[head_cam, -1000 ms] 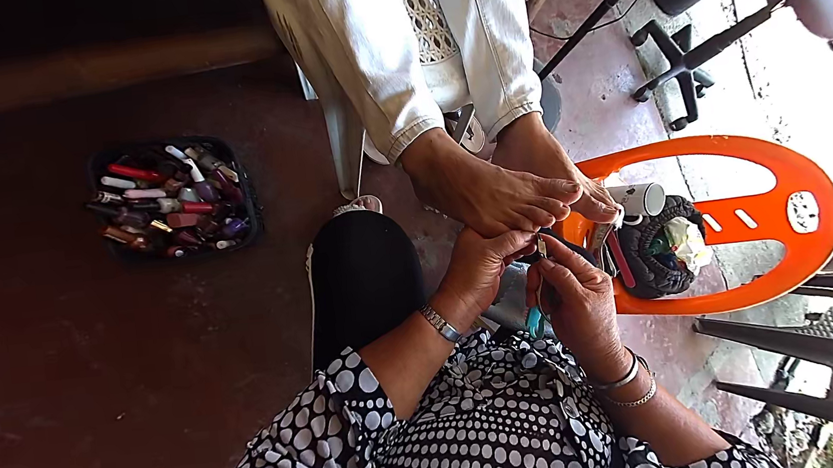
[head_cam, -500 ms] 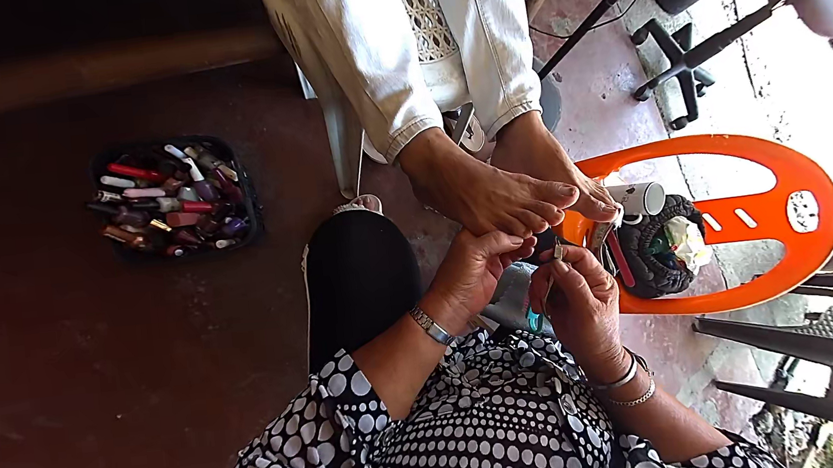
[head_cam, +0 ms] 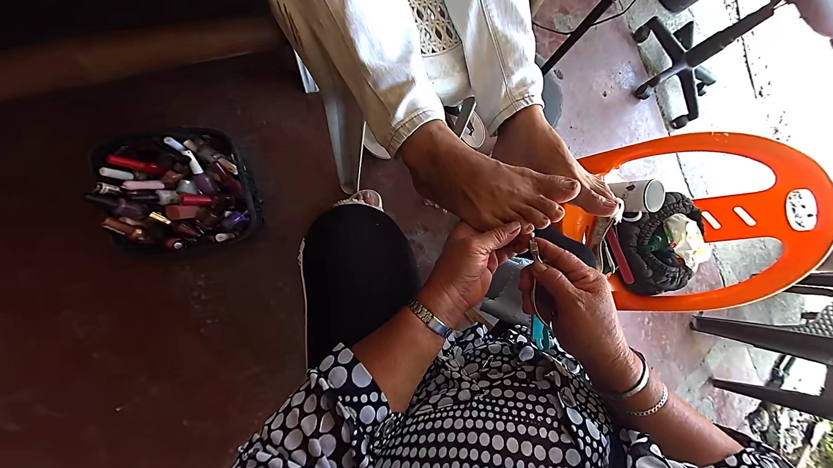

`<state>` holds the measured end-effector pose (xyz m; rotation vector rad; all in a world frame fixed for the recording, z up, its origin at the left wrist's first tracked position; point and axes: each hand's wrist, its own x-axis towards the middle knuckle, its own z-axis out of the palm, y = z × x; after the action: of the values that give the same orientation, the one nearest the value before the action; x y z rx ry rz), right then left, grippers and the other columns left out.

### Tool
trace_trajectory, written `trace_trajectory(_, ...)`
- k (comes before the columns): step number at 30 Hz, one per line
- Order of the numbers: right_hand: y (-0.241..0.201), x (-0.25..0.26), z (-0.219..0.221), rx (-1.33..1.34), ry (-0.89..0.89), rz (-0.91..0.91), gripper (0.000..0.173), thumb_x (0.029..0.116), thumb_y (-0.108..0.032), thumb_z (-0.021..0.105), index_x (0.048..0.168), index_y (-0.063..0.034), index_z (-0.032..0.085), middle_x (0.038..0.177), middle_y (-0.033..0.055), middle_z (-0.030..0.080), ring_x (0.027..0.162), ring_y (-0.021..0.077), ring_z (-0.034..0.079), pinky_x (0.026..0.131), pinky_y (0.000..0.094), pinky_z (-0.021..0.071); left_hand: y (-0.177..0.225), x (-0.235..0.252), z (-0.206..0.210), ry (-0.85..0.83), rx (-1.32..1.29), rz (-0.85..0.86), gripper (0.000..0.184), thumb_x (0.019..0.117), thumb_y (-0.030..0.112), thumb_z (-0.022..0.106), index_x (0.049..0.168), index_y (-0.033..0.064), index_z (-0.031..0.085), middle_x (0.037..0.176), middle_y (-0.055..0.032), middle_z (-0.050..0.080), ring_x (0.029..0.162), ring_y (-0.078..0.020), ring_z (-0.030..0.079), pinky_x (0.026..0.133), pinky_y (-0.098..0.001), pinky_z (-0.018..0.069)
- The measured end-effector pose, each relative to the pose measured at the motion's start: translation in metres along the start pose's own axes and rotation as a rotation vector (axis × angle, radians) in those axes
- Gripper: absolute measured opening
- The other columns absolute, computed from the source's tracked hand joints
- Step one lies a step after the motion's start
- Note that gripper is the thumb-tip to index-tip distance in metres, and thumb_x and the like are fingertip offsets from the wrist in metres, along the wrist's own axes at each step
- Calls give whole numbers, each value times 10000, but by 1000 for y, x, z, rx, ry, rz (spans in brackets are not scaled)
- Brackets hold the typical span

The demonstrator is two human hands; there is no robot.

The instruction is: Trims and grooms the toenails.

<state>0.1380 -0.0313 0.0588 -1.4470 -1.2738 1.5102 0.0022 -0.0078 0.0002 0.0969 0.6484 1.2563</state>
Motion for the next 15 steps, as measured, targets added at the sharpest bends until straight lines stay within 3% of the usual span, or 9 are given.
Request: trace_trajectory(15, -12, 6, 9, 75, 117, 130, 303, 1029, 51, 466, 1284, 67, 628, 739, 78, 687, 491, 46, 554, 459, 158, 459, -2, 3, -1, -13, -22, 18, 152, 989, -67, 547, 1065, 31, 634, 967, -78, 714, 849, -134, 705, 857, -296, 588)
